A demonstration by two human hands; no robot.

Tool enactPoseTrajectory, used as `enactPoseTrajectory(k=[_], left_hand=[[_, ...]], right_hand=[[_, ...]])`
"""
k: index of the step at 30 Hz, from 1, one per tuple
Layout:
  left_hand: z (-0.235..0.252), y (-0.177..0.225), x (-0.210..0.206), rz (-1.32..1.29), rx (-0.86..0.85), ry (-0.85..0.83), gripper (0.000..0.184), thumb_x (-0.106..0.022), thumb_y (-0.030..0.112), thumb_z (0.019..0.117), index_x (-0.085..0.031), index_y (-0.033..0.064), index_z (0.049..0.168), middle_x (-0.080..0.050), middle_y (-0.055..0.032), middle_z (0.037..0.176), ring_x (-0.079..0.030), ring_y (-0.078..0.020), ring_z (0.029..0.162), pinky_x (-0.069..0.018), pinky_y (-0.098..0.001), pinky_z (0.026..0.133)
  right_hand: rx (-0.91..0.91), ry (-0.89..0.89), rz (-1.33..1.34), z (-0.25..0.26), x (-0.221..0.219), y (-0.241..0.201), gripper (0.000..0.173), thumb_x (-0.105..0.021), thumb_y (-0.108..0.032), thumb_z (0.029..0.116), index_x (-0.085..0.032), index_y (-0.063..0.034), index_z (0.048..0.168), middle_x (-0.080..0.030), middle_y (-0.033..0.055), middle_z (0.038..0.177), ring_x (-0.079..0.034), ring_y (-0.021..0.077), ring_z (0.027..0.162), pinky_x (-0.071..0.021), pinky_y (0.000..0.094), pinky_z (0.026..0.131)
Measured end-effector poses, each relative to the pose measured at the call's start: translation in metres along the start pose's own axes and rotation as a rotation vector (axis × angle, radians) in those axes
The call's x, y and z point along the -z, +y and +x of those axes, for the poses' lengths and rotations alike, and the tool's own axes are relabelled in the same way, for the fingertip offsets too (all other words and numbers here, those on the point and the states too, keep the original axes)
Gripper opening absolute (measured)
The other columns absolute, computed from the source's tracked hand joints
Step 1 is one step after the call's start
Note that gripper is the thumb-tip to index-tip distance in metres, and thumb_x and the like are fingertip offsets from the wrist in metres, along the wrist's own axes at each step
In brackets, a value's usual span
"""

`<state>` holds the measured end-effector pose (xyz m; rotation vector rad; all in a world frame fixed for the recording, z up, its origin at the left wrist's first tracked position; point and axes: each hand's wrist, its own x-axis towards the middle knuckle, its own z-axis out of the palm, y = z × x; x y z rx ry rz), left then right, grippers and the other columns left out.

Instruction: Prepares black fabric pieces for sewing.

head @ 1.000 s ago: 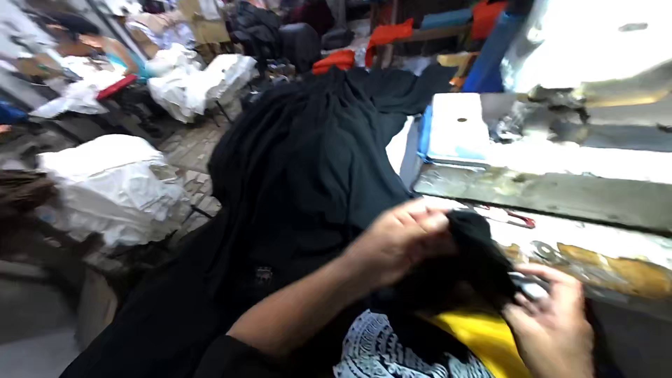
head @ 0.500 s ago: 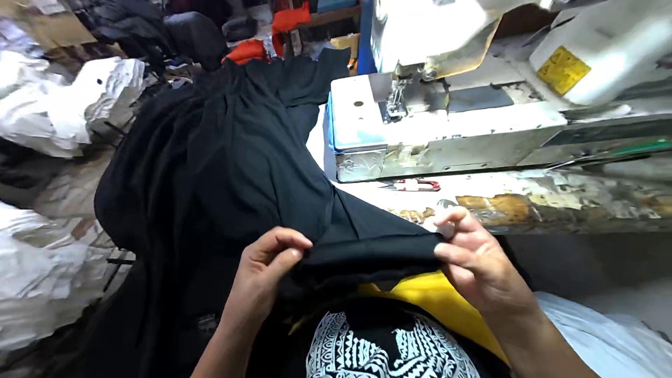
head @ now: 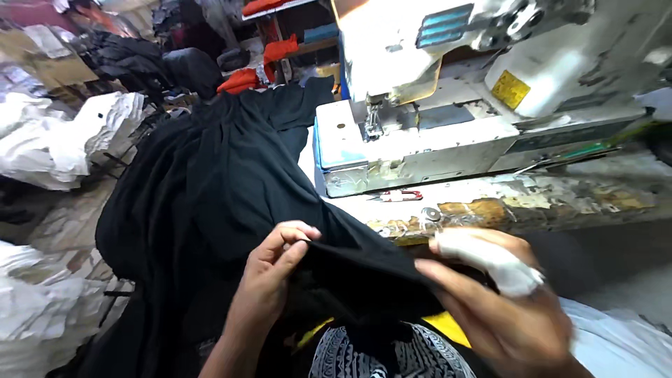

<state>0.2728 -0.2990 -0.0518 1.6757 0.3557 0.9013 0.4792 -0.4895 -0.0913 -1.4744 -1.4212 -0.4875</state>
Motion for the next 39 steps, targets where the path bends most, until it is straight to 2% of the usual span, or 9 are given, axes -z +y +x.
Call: enactPoseTrajectory(k=[2, 5, 7, 9, 13, 16, 21, 33, 39], left_hand=[[0.019, 0.04, -0.006, -0.121, 0.088, -0.078, 0.016, -0.059, 0.026, 0.1018, -0.073, 0.0192, 0.098, -0.071, 0.0055, 0.092, -0.067, -0.0019, 0.086, -0.0566, -0.0191, 0.078], [0.087, 0.067, -0.01, 0.495, -0.224, -0.175, 0.009, -0.061, 0.017, 0.0993, -0.07, 0.0165, 0.1, -0.069, 0.0114, 0.093, -0.064, 0.0061, 0.087, -0.0529, -0.0106, 0.08], [0.148, 0.037, -0.021, 0.875, -0.393, -0.237, 0.011, -0.066, 0.012, 0.0936, -0.074, 0.0042, 0.094, -0.072, -0.0019, 0.091, -0.067, -0.004, 0.087, -0.0534, -0.0208, 0.081], [0.202, -0.01, -0.035, 1.018, -0.417, -0.338, 0.016, -0.064, 0.014, 0.0951, -0.073, 0.0001, 0.092, -0.071, -0.0133, 0.087, -0.07, -0.0231, 0.085, -0.0536, -0.042, 0.076], [0.263, -0.055, -0.054, 1.074, -0.27, -0.394, 0.031, -0.065, 0.016, 0.0962, -0.068, -0.009, 0.115, -0.069, -0.0289, 0.113, -0.066, -0.0426, 0.112, -0.0481, -0.0593, 0.097], [0.285, -0.108, -0.017, 1.173, -0.501, -0.415, 0.032, -0.062, 0.027, 0.0981, -0.07, -0.0017, 0.11, -0.071, -0.022, 0.106, -0.069, -0.0357, 0.103, -0.0511, -0.0539, 0.09], [0.262, -0.056, -0.065, 0.972, -0.218, -0.288, 0.041, -0.071, 0.015, 0.09, -0.064, -0.0117, 0.121, -0.068, -0.0287, 0.117, -0.065, -0.037, 0.116, -0.047, -0.05, 0.103], [0.272, -0.058, -0.068, 0.926, -0.124, -0.284, 0.041, -0.069, 0.017, 0.0932, -0.063, -0.0094, 0.124, -0.067, -0.028, 0.12, -0.063, -0.0388, 0.119, -0.0457, -0.0564, 0.103], [0.277, -0.053, -0.065, 0.916, -0.109, -0.3, 0.038, -0.072, 0.016, 0.0913, -0.065, -0.0086, 0.12, -0.069, -0.0275, 0.118, -0.065, -0.0408, 0.116, -0.0472, -0.0611, 0.101]], right_hand=[[0.027, -0.131, 0.2, 0.01, 0.013, -0.014, 0.012, -0.058, -0.028, 0.1028, -0.063, -0.0171, 0.1, -0.064, 0.004, 0.112, -0.056, 0.0155, 0.12, -0.0398, 0.0313, 0.109], [-0.159, -0.348, 0.734, 0.023, -0.019, 0.004, 0.027, -0.056, -0.02, 0.1007, -0.059, -0.0068, 0.077, -0.063, 0.005, 0.08, -0.061, 0.008, 0.085, -0.0491, 0.0197, 0.077], [-0.555, -0.42, 1.146, 0.031, -0.046, 0.028, 0.029, -0.054, -0.01, 0.0988, -0.059, -0.0139, 0.071, -0.065, -0.0082, 0.071, -0.064, -0.0025, 0.069, -0.0547, 0.0155, 0.065], [-0.765, -0.316, 1.272, 0.045, -0.061, 0.05, 0.034, -0.049, -0.006, 0.0993, -0.063, -0.019, 0.071, -0.068, -0.0114, 0.071, -0.067, -0.0008, 0.068, -0.0583, 0.0189, 0.066], [-0.779, -0.133, 1.052, 0.074, -0.082, 0.081, 0.036, -0.045, -0.003, 0.0991, -0.064, -0.0159, 0.072, -0.071, -0.0096, 0.07, -0.068, -0.0003, 0.067, -0.0585, 0.0186, 0.068], [-0.741, -0.116, 0.992, 0.08, -0.087, 0.086, 0.035, -0.046, -0.003, 0.0986, -0.063, -0.0151, 0.07, -0.07, -0.0096, 0.069, -0.068, -0.0013, 0.068, -0.0582, 0.0172, 0.068], [-0.725, -0.041, 1.003, 0.071, -0.087, 0.081, 0.037, -0.046, -0.001, 0.0968, -0.065, -0.0162, 0.069, -0.071, -0.0095, 0.068, -0.069, -0.0005, 0.067, -0.0584, 0.0173, 0.067], [-0.81, -0.045, 0.886, 0.075, -0.093, 0.075, 0.036, -0.046, 0.001, 0.0997, -0.065, -0.0086, 0.071, -0.071, -0.0035, 0.067, -0.071, 0.005, 0.064, -0.0623, 0.0224, 0.068], [-0.466, -0.036, 0.587, 0.061, -0.071, 0.078, 0.028, -0.056, -0.016, 0.1023, -0.075, -0.004, 0.087, -0.074, -0.0032, 0.083, -0.071, 0.001, 0.073, -0.0618, 0.019, 0.07]])
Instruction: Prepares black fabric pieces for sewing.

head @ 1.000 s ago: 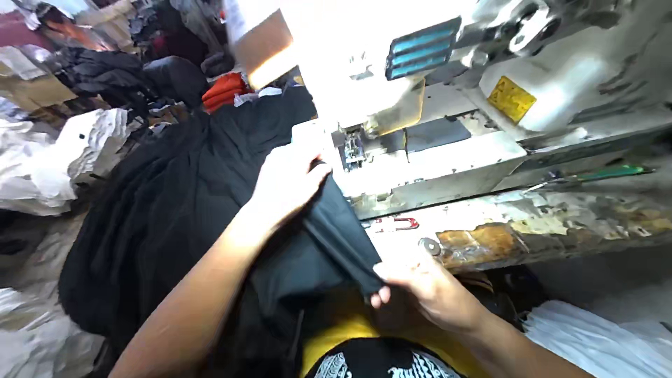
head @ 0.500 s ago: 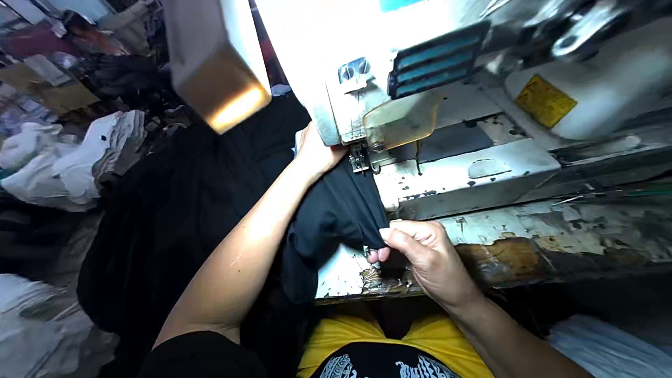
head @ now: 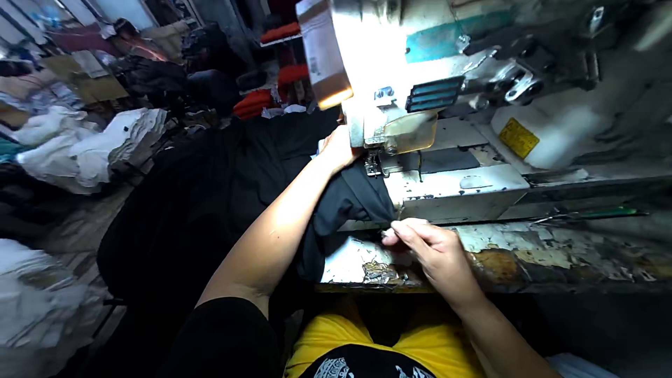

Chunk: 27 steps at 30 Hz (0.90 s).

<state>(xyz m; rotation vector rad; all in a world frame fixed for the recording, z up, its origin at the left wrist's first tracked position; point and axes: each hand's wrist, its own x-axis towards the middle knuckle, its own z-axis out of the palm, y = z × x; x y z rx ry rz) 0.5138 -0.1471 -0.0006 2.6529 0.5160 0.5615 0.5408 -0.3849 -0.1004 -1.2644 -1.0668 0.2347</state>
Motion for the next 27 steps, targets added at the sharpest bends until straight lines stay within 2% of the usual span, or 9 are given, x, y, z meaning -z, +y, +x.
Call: enactPoseTrajectory(k=[4, 8, 10, 11, 15, 18, 22, 24, 27], left_hand=[[-0.035, 0.004, 0.026, 0.031, -0.119, 0.085, 0.032, -0.064, 0.007, 0.0942, -0.067, -0.0055, 0.123, -0.066, -0.0247, 0.124, -0.061, -0.0369, 0.122, -0.0459, -0.0508, 0.106], [-0.098, 0.013, 0.023, -0.073, -0.332, 0.283, 0.027, -0.057, -0.002, 0.0833, -0.079, 0.0077, 0.095, -0.075, -0.0066, 0.109, -0.063, -0.0219, 0.114, -0.0456, -0.0403, 0.103], [-0.106, 0.01, 0.001, -0.057, -0.398, 0.208, 0.025, -0.06, 0.004, 0.0862, -0.08, 0.0078, 0.101, -0.074, -0.0064, 0.114, -0.063, -0.0214, 0.119, -0.0438, -0.0423, 0.108], [-0.104, 0.006, -0.008, -0.102, -0.387, 0.206, 0.022, -0.061, 0.006, 0.0893, -0.079, 0.0054, 0.101, -0.074, -0.0087, 0.113, -0.064, -0.0229, 0.118, -0.0444, -0.0432, 0.107], [-0.102, 0.002, -0.012, -0.285, -0.309, 0.275, 0.017, -0.063, -0.001, 0.0884, -0.077, -0.0053, 0.097, -0.073, -0.018, 0.1, -0.067, -0.029, 0.105, -0.0491, -0.0437, 0.097], [-0.105, 0.006, -0.012, -0.35, -0.291, 0.453, 0.016, -0.061, -0.008, 0.0864, -0.075, -0.0084, 0.095, -0.073, -0.0201, 0.095, -0.068, -0.029, 0.1, -0.052, -0.0412, 0.095], [-0.1, 0.027, 0.01, -0.195, -0.413, 0.745, 0.014, -0.069, -0.006, 0.0791, -0.077, -0.0004, 0.089, -0.074, -0.0137, 0.095, -0.067, -0.0269, 0.101, -0.0494, -0.0429, 0.097], [-0.107, 0.038, 0.016, -0.078, -0.504, 0.725, 0.014, -0.073, 0.0, 0.0779, -0.08, 0.0044, 0.089, -0.075, -0.0084, 0.091, -0.066, -0.0239, 0.099, -0.045, -0.0439, 0.097], [-0.125, 0.048, 0.011, 0.022, -0.667, 0.708, 0.011, -0.069, 0.002, 0.0847, -0.08, 0.004, 0.085, -0.075, -0.0084, 0.084, -0.068, -0.0228, 0.09, -0.0486, -0.0431, 0.088]], right_hand=[[0.227, 0.147, -0.013, -0.007, 0.014, -0.007, 0.013, -0.066, -0.013, 0.0979, -0.074, -0.0023, 0.101, -0.074, -0.0011, 0.096, -0.071, 0.002, 0.076, -0.0628, 0.0194, 0.07], [0.215, 0.063, 0.05, 0.01, 0.016, 0.0, 0.033, -0.054, -0.004, 0.0987, -0.059, -0.0066, 0.131, -0.073, -0.0111, 0.085, -0.066, -0.0012, 0.064, -0.058, 0.0166, 0.059], [0.133, -0.021, 0.061, 0.021, 0.01, 0.001, 0.041, -0.049, 0.0, 0.0956, -0.05, 0.0022, 0.137, -0.073, -0.0054, 0.09, -0.063, -0.0028, 0.058, -0.0545, 0.0152, 0.052], [0.073, -0.08, 0.033, 0.025, 0.009, 0.0, 0.043, -0.046, 0.001, 0.0961, -0.046, 0.0092, 0.138, -0.071, 0.0012, 0.105, -0.062, -0.0037, 0.059, -0.0545, 0.0148, 0.052], [-0.056, -0.143, -0.1, 0.04, 0.008, 0.0, 0.034, -0.041, -0.003, 0.0978, -0.047, 0.0218, 0.121, -0.059, -0.0032, 0.077, -0.057, -0.0064, 0.054, -0.0545, 0.014, 0.056], [-0.072, -0.107, -0.135, 0.04, 0.007, 0.0, 0.021, -0.043, -0.002, 0.0958, -0.05, 0.0148, 0.106, -0.057, -0.0075, 0.065, -0.058, -0.0059, 0.053, -0.0545, 0.0144, 0.057], [0.009, -0.106, -0.131, 0.04, 0.004, -0.003, 0.033, -0.051, -0.007, 0.1027, -0.052, 0.0195, 0.123, -0.062, 0.003, 0.093, -0.055, -0.01, 0.065, -0.0514, 0.0112, 0.061], [0.049, -0.112, -0.136, 0.037, 0.001, -0.002, 0.024, -0.055, -0.012, 0.1028, -0.058, 0.0121, 0.108, -0.062, -0.0055, 0.088, -0.056, -0.0135, 0.067, -0.0517, 0.0092, 0.062], [0.21, -0.17, -0.059, 0.026, 0.003, 0.003, 0.015, -0.056, -0.003, 0.0981, -0.064, 0.01, 0.096, -0.067, -0.0079, 0.091, -0.061, -0.0125, 0.083, -0.0534, 0.0114, 0.079]])
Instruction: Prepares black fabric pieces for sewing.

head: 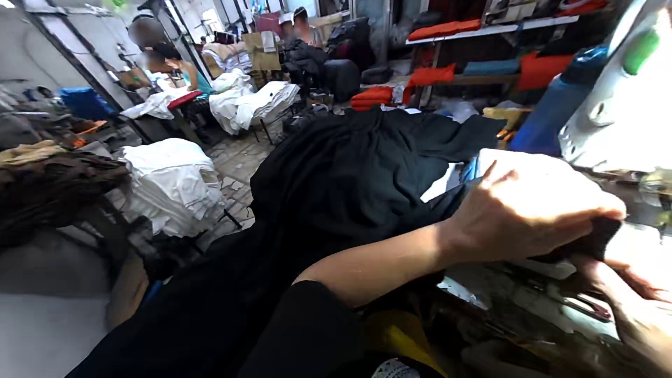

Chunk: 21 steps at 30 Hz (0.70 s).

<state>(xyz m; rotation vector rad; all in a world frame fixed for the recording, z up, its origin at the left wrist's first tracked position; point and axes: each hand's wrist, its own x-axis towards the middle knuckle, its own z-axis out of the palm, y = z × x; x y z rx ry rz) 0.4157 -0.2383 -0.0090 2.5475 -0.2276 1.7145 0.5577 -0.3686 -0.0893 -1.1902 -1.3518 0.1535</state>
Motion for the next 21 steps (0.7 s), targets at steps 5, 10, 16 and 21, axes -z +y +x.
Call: enactPoseTrajectory(k=[5, 10, 16, 21], left_hand=[[-0.023, 0.014, 0.004, -0.022, -0.187, -0.086, 0.014, -0.066, 0.002, 0.093, -0.08, 0.003, 0.089, -0.076, -0.0126, 0.091, -0.068, -0.0268, 0.096, -0.0491, -0.0393, 0.094], [-0.017, 0.018, 0.024, -0.192, 0.018, -0.13, 0.01, -0.07, 0.009, 0.0927, -0.076, 0.0018, 0.088, -0.073, -0.0118, 0.092, -0.066, -0.023, 0.101, -0.0471, -0.0383, 0.098], [0.038, 0.044, 0.052, -0.007, -0.079, -0.456, 0.017, -0.059, 0.009, 0.0965, -0.076, 0.0096, 0.095, -0.073, -0.0066, 0.1, -0.065, -0.0213, 0.098, -0.0455, -0.0402, 0.089], [0.056, 0.022, 0.023, 0.033, -0.131, -1.256, 0.012, -0.065, 0.011, 0.089, -0.073, 0.008, 0.097, -0.073, -0.0099, 0.096, -0.07, -0.0304, 0.087, -0.0519, -0.0525, 0.067]], right_hand=[[0.044, -0.073, 0.123, -0.031, -0.005, -0.023, 0.017, -0.056, -0.014, 0.104, -0.071, -0.0182, 0.111, -0.069, -0.0207, 0.105, -0.065, -0.0086, 0.091, -0.0571, 0.0161, 0.083], [-0.02, 0.049, 0.122, -0.052, -0.017, -0.047, 0.012, -0.064, -0.013, 0.0987, -0.074, -0.0074, 0.103, -0.073, -0.0127, 0.096, -0.066, -0.008, 0.087, -0.0567, 0.0132, 0.081], [-0.131, 0.025, 0.164, -0.062, -0.018, -0.046, 0.018, -0.064, -0.015, 0.0998, -0.071, 0.0004, 0.105, -0.072, -0.003, 0.088, -0.067, 0.0003, 0.07, -0.06, 0.0181, 0.067], [-0.123, 0.057, 0.163, -0.052, -0.021, -0.039, 0.013, -0.067, -0.009, 0.0949, -0.073, -0.0004, 0.104, -0.072, 0.0001, 0.1, -0.07, 0.0013, 0.089, -0.0607, 0.0197, 0.082]])
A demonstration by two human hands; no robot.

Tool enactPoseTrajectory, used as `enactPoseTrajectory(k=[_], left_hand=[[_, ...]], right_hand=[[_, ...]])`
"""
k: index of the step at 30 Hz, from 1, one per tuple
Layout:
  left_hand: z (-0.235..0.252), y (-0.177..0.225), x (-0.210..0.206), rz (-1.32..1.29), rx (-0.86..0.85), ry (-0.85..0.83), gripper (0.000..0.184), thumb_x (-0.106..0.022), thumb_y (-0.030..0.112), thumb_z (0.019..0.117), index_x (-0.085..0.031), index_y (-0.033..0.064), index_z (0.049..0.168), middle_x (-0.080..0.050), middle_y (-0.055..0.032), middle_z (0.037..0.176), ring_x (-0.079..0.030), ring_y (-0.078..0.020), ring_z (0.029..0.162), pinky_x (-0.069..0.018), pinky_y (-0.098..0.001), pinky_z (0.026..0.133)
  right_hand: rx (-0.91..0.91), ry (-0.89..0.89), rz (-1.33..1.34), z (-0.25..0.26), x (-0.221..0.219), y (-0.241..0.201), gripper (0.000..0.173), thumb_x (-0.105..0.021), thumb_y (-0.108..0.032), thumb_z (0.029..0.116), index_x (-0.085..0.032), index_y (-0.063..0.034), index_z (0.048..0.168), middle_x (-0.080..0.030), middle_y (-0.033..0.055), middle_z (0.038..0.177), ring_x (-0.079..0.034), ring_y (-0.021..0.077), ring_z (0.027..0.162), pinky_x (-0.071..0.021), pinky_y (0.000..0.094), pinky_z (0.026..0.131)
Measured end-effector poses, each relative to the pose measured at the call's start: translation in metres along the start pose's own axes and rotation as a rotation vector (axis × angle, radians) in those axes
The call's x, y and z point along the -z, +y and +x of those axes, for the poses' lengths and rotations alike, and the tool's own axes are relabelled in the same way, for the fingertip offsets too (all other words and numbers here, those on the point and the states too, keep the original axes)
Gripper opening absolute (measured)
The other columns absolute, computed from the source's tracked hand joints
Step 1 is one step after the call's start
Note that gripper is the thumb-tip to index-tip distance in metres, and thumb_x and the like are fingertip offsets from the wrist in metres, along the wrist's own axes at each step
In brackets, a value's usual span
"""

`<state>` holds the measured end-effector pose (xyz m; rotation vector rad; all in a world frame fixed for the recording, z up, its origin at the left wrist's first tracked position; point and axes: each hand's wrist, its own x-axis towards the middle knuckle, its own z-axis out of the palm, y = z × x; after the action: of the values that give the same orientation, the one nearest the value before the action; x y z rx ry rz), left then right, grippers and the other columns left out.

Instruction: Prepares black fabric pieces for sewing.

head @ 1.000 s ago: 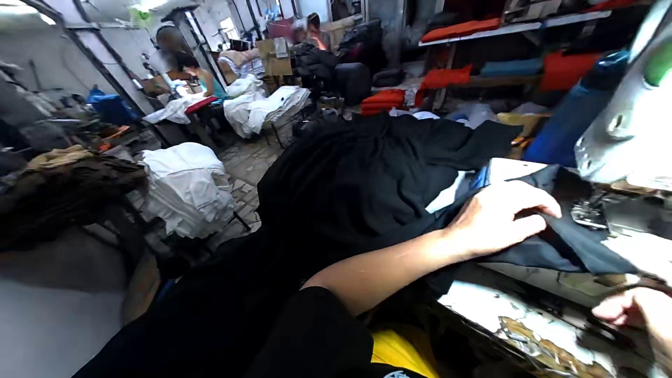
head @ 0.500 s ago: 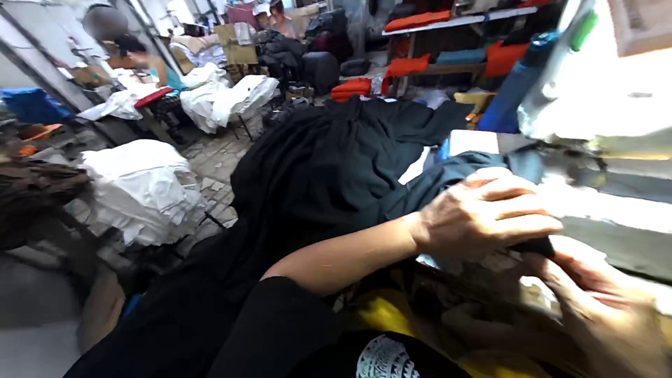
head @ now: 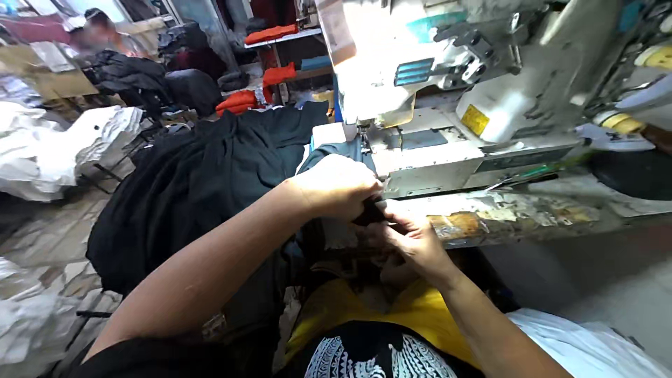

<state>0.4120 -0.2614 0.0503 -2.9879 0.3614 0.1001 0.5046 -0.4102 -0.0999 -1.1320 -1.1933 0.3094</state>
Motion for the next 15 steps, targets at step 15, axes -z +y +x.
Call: enactPoseTrajectory(k=[15], left_hand=[[-0.016, -0.073, 0.0, -0.517, -0.013, 0.128, 0.015, -0.069, 0.02, 0.093, -0.077, 0.0114, 0.103, -0.072, 0.0015, 0.097, -0.063, -0.0026, 0.094, -0.0481, -0.0236, 0.085]], right_hand=[[-0.199, 0.136, 0.054, 0.014, -0.007, 0.029, 0.007, -0.073, -0.007, 0.0912, -0.073, -0.0022, 0.095, -0.073, -0.0022, 0.082, -0.066, 0.0006, 0.065, -0.0583, 0.018, 0.062]])
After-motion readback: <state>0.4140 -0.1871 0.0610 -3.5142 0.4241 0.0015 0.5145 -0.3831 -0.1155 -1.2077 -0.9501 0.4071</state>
